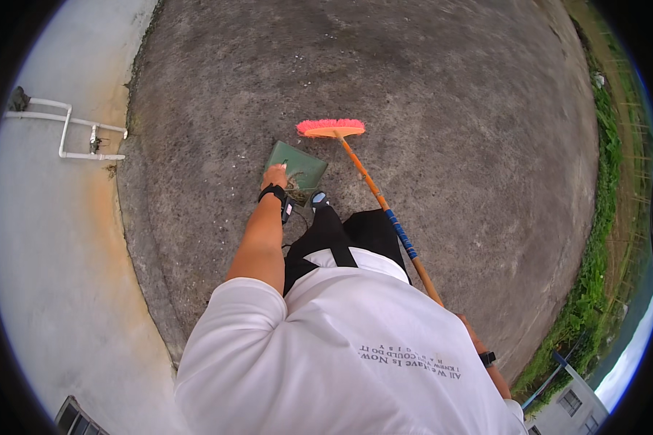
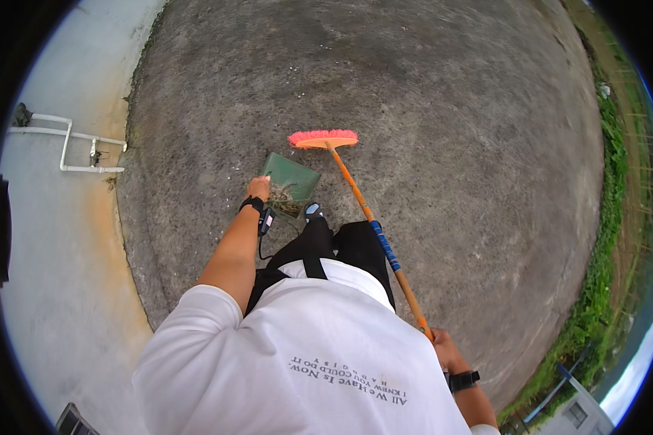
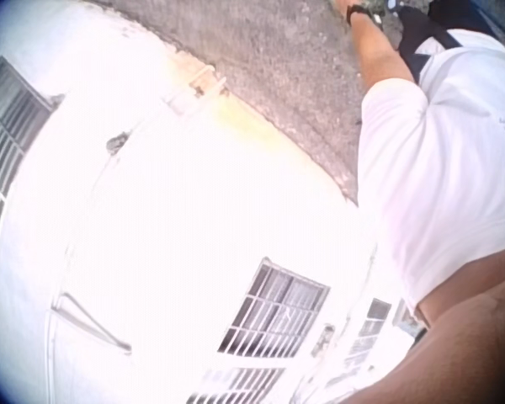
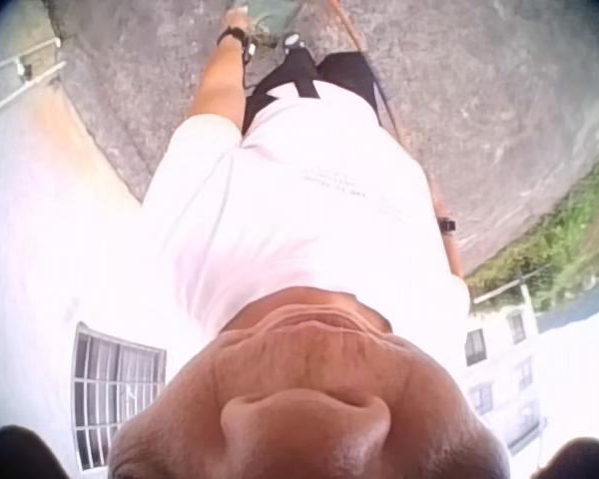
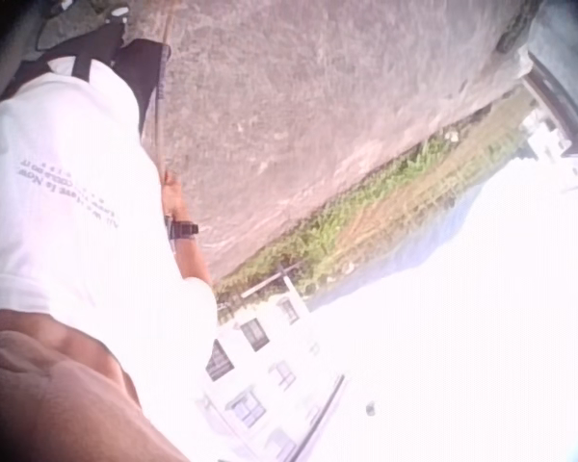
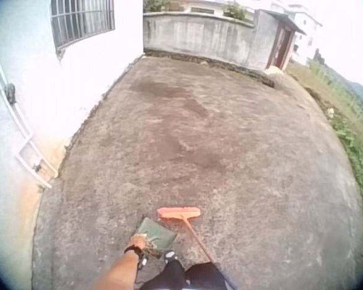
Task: Sweep debris into a dustpan using a broom on an outdoor concrete surface.
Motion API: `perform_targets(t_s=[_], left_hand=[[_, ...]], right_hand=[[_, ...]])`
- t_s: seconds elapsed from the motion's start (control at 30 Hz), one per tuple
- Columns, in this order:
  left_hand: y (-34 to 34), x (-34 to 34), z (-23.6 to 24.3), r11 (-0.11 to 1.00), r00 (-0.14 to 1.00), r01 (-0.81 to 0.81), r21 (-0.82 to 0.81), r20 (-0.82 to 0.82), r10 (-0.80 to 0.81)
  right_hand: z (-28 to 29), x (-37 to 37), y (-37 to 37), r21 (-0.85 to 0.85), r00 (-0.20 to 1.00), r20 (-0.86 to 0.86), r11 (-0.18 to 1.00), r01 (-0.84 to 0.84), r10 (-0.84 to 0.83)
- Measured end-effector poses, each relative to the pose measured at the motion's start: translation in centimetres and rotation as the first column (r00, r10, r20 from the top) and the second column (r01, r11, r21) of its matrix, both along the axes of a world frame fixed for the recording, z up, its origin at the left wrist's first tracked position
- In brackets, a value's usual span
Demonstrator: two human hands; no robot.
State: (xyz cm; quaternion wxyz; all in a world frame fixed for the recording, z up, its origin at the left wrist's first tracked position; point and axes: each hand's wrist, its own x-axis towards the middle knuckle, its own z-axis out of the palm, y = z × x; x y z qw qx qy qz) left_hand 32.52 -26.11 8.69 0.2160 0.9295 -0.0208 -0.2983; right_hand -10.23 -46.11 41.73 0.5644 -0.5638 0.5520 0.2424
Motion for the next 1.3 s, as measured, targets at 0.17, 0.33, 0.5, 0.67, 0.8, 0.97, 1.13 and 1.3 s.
perform_targets(t_s=[0.17, 0.33, 0.5, 0.67, 0.8, 0.97, 1.13, 1.3], left_hand=[[0.0, 0.9, -1.3, 0.988, 0.992, 0.126, 0.087, -0.023, -0.124], [-0.5, 1.2, -2.3, 0.992, 0.964, -0.083, 0.092, -0.244, 0.103], [-2.9, -0.2, -1.0, 0.992, 0.960, -0.121, 0.045, -0.249, 0.128], [-2.2, 0.0, -0.8, 0.986, 0.957, -0.152, -0.069, -0.259, 0.129], [-0.8, 0.3, -1.4, 0.996, 0.960, -0.093, -0.017, -0.266, 0.085], [-1.0, 0.2, 1.9, 0.986, 0.941, -0.126, -0.109, -0.328, 0.084], [-1.0, -1.0, 2.7, 0.981, 0.927, 0.183, 0.068, 0.320, -0.195], [-3.4, 0.4, 5.4, 0.851, 0.862, 0.312, -0.423, 0.502, -0.066]], right_hand=[[-4.3, 3.2, -4.0, -0.020, 0.993, -0.056, 0.994, -0.107, 0.105], [-6.4, 5.5, -7.1, -0.176, 0.927, -0.173, 0.916, -0.360, 0.331], [-6.8, -0.3, -6.9, -0.243, 0.881, -0.033, 0.851, -0.466, 0.473], [-2.2, -1.1, -5.5, 0.012, 0.980, 0.062, 0.981, -0.192, 0.191], [-2.1, 3.1, -2.8, 0.252, 0.999, 0.016, 0.967, 0.033, -0.039], [-2.5, 5.3, -0.4, 0.135, 0.995, 0.067, 0.988, -0.079, 0.070], [-4.6, 11.0, -2.2, 0.416, 0.959, 0.014, 0.874, 0.251, -0.283], [-7.5, 18.6, -3.0, 0.628, 0.794, 0.037, 0.632, 0.454, -0.607]])
